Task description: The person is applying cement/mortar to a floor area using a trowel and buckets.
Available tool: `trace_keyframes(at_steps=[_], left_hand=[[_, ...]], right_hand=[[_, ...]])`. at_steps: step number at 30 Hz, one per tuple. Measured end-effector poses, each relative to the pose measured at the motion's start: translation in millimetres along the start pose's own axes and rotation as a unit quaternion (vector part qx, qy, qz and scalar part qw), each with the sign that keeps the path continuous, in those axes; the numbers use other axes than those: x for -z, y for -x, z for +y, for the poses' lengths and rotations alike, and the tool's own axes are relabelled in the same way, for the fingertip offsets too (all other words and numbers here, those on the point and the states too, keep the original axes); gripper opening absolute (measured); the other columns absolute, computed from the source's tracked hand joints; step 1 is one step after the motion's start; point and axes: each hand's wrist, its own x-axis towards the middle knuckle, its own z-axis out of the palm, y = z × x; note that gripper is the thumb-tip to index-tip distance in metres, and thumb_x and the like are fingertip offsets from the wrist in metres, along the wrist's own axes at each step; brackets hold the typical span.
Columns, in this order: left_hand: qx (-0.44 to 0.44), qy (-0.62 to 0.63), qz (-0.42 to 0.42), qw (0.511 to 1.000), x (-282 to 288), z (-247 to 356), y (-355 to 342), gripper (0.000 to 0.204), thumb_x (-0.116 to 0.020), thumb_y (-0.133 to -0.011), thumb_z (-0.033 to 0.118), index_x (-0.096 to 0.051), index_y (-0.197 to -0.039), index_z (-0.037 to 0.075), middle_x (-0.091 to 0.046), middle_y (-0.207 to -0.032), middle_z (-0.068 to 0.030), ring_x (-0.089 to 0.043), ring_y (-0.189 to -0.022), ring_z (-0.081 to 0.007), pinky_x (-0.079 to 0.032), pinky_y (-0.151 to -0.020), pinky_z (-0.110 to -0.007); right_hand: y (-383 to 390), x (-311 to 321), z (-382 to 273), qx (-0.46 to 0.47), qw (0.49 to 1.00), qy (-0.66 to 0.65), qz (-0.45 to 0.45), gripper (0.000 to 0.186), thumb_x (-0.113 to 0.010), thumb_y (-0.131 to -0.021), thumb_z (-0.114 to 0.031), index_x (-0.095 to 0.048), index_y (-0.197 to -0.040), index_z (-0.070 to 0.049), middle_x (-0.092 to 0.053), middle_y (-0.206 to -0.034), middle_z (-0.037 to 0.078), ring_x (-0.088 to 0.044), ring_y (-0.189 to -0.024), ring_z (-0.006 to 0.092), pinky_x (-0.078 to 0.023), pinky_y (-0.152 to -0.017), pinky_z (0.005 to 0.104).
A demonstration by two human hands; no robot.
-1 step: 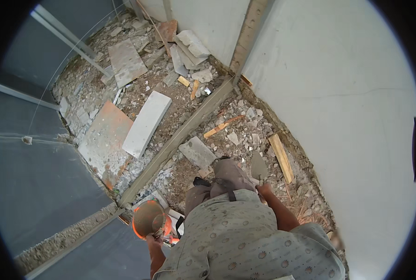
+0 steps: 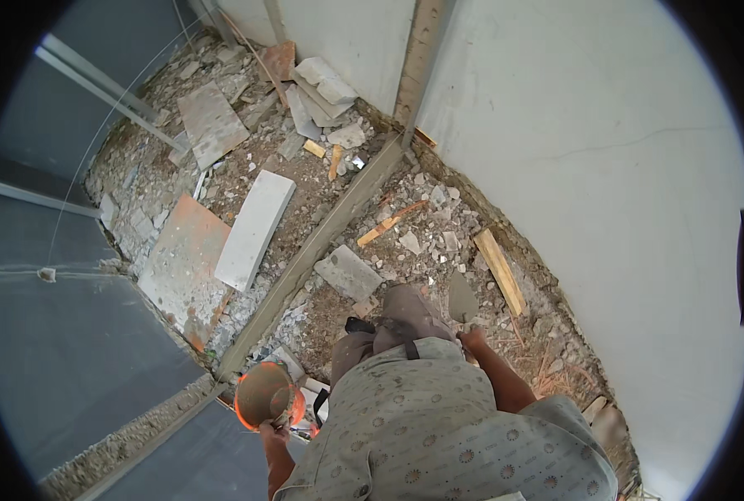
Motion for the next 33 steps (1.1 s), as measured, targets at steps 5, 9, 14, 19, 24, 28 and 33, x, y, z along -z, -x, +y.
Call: trace_keyframes(at_steps=[5,9,14,19,24,28,33], left_hand=[[0.029,-0.096,-0.049,0.994,-30.4,76.9,-44.5,0.035,-0.040,-0.081,0.007,-0.050,-0.113,0.001,-0.060,-0.104,-0.0150,-0.061,-0.091,-0.0337,-0.048,-0.084,-0.058],[0.062,-0.232,-0.011,0.971,-93.2,82.5,-68.7,0.034,-0.039,-0.082,0.005,-0.048,-0.113,-0.003,-0.057,-0.109,-0.0171,-0.059,-0.097,-0.0350,-0.049,-0.085,-0.057],[0.062,-0.286,-0.055,0.955,-203.3,37.1,-25.8,0.033,-0.038,-0.083,0.005,-0.043,-0.114,-0.006,-0.051,-0.114,-0.0218,-0.056,-0.101,-0.0385,-0.048,-0.087,-0.057],[0.125,-0.340,-0.124,0.924,-274.8,-9.0,-12.8,0.033,-0.037,-0.084,0.004,-0.039,-0.114,-0.008,-0.051,-0.112,-0.0244,-0.055,-0.098,-0.0421,-0.049,-0.085,-0.059],[0.062,-0.388,-0.168,0.904,-309.0,-63.9,2.1,0.033,-0.038,-0.083,0.003,-0.039,-0.114,-0.007,-0.051,-0.110,-0.0254,-0.056,-0.097,-0.0431,-0.049,-0.086,-0.058],[0.089,-0.449,-0.172,0.872,-321.9,-92.4,4.4,0.034,-0.040,-0.082,0.003,-0.040,-0.114,-0.006,-0.051,-0.113,-0.0235,-0.057,-0.095,-0.0403,-0.051,-0.082,-0.054],[0.095,-0.591,-0.149,0.787,-341.4,-128.5,-19.9,0.027,-0.042,-0.080,0.002,-0.052,-0.104,-0.004,-0.057,-0.106,-0.0203,-0.059,-0.094,-0.0348,-0.052,-0.080,-0.050]], right_hand=[[50.9,-49.2,93.4,-0.079,0.992,-0.087,0.049,0.044,-0.069,-0.071,-0.022,-0.057,-0.107,0.002,-0.064,-0.083,0.018,-0.063,-0.066,0.0271,-0.052,-0.060,0.0395],[75.3,-62.6,106.1,-0.162,0.953,-0.256,0.027,0.051,-0.066,-0.073,-0.025,-0.053,-0.113,0.004,-0.064,-0.092,0.021,-0.063,-0.078,0.0310,-0.051,-0.069,0.0395],[124.7,-71.6,142.1,-0.073,0.941,-0.318,0.086,0.059,-0.065,-0.073,-0.026,-0.049,-0.118,0.007,-0.060,-0.107,0.024,-0.059,-0.098,0.0334,-0.046,-0.085,0.0395],[152.4,-91.3,210.8,-0.128,0.909,-0.385,0.098,0.053,-0.066,-0.070,-0.027,-0.056,-0.111,0.005,-0.062,-0.100,0.025,-0.059,-0.098,0.0357,-0.046,-0.085,0.0386],[159.0,-139.9,288.0,-0.225,0.853,-0.453,0.129,0.050,-0.068,-0.069,-0.029,-0.058,-0.106,0.003,-0.063,-0.098,0.024,-0.061,-0.094,0.0351,-0.048,-0.081,0.0399],[191.4,-83.3,275.4,-0.329,0.805,-0.482,0.105,0.047,-0.069,-0.073,-0.019,-0.055,-0.115,-0.001,-0.064,-0.097,0.016,-0.062,-0.086,0.0276,-0.048,-0.073,0.0375],[188.0,-91.3,291.8,-0.368,0.780,-0.485,0.144,0.040,-0.070,-0.074,-0.018,-0.058,-0.109,-0.001,-0.064,-0.080,0.013,-0.062,-0.069,0.0231,-0.049,-0.062,0.0355]])
